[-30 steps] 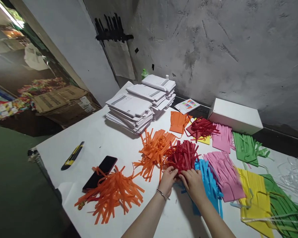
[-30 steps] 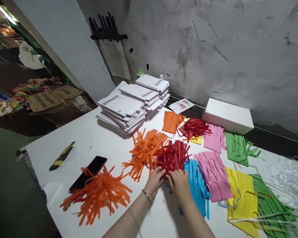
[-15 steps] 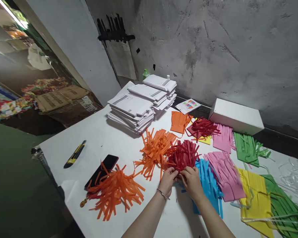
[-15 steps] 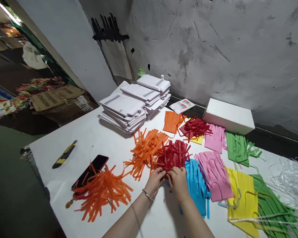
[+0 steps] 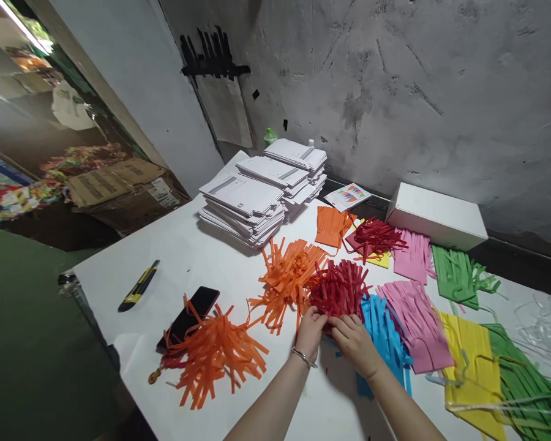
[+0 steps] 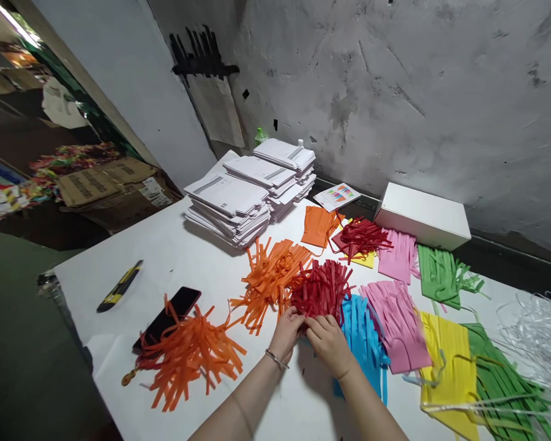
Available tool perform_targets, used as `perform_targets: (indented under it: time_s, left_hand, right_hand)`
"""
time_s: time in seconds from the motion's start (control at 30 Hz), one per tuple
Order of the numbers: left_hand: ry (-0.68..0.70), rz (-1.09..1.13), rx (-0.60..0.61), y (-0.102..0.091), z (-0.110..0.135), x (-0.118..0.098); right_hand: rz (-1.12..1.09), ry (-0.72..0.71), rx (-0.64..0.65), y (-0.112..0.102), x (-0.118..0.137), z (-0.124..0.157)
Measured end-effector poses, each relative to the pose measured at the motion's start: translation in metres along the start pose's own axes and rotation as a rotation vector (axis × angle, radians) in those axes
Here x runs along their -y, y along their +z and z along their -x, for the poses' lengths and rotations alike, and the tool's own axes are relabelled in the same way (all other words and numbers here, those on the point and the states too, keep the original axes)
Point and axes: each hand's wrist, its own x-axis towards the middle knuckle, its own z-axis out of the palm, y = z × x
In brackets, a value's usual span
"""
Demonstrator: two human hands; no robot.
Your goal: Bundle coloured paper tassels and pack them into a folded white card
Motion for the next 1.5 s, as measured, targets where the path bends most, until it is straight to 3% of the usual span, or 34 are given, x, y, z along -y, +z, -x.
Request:
perform_targets:
  time_s: [0.13,0.3,0.57,0.7,0.83,0.97,1.13,1.27,1.4,1.5]
  left_hand:
    - [0.102,-0.108,-0.003,-0.001,0.002,-0.003]
    - [0.262,-0.365,0.088,-0.001,0.003,-0.014]
    - [0.522,-0.817,0.458,0.005,0.012,-0.054]
    - [0.551,-0.946,0.606,0.009,-0.003,-0.068]
    - [0.573,-1.008,0.678,0.009,-0.022,-0.078]
    - [0.662,-1.021,0.586,0.006,-0.033,-0.088]
    - [0.823,-0.983,0.237,0.006,-0.043,-0.103]
    - [0.919,-0.958,0.033,0.011,-0.048,-0.112]
    - [0.950,-0.996,0.037,0.012,-0.042,-0.103]
    - [0.905,-1.082,0.116,0.006,-0.018,-0.080]
  right_hand:
    - [0.083,0.073,0.067,-0.006,-0.004,-0.004]
    - [0.136,0.215,0.117,-0.016,-0.006,-0.005]
    - [0.154,0.256,0.136,-0.022,-0.011,0.000]
    - [0.157,0.246,0.117,-0.022,-0.009,0.003]
    - [0.149,0.233,0.103,-0.027,-0.007,0.006]
    - [0.130,0.202,0.086,-0.032,-0.002,0.014]
    - [0.090,0.123,0.011,-0.033,0.013,0.046]
    - [0.082,0.125,-0.104,-0.040,0.028,0.094]
    - [0.133,0.183,-0.114,-0.062,0.040,0.160]
    - [0.197,0.244,-0.080,-0.079,0.052,0.210]
